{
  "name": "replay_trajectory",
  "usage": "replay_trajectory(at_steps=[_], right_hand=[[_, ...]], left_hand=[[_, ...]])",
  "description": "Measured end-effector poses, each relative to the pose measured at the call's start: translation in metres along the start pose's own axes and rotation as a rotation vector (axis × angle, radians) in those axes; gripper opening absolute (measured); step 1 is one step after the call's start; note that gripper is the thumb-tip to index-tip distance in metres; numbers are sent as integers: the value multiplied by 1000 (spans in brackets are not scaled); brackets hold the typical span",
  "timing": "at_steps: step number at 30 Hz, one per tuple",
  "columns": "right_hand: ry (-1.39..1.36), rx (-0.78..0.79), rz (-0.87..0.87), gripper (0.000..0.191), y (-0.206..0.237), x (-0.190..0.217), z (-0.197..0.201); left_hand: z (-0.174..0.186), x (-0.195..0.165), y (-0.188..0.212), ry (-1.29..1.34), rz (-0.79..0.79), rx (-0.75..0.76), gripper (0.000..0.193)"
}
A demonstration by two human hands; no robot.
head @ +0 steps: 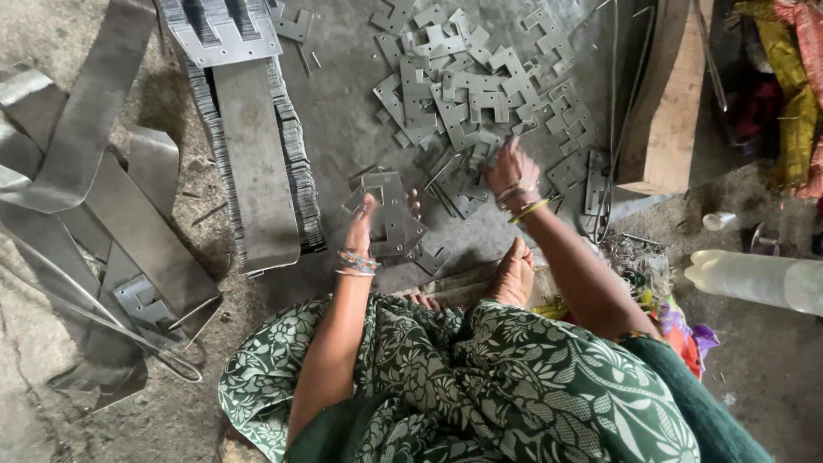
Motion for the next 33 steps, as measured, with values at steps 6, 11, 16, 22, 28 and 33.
replay_trajectory(at_steps=[6, 11, 16, 22, 28, 33], right_hand=[[-412, -51, -271, 56, -4, -36, 9], [-854, 506, -136, 60, 5, 4, 21], [-283, -61, 164, 52, -69, 15, 67], [-73, -7, 11, 53, -147, 3, 55], [-306, -140, 428, 26, -73, 31, 69], [-119, -210, 872, 59, -23, 55, 59]], left_hand=[[-35, 14, 13, 309, 204, 393, 71], [-15, 10, 7, -132, -87, 147, 69], [-11, 15, 3, -228, -124, 37, 62], [-11, 11, -7, -8, -162, -20, 73], [2, 22, -26, -330, -6, -218, 90], [-7, 11, -42, -162, -152, -132, 90]])
Point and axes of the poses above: each hand's wrist, its own y-axis away from the middle knuckle, its own z-axis out of the back of the hand, x = y × z, the point moved 8 cm from there along -y, towards the middle knuckle, and after that the axes turned 10 degrees about -x, right-handed, at the moved point
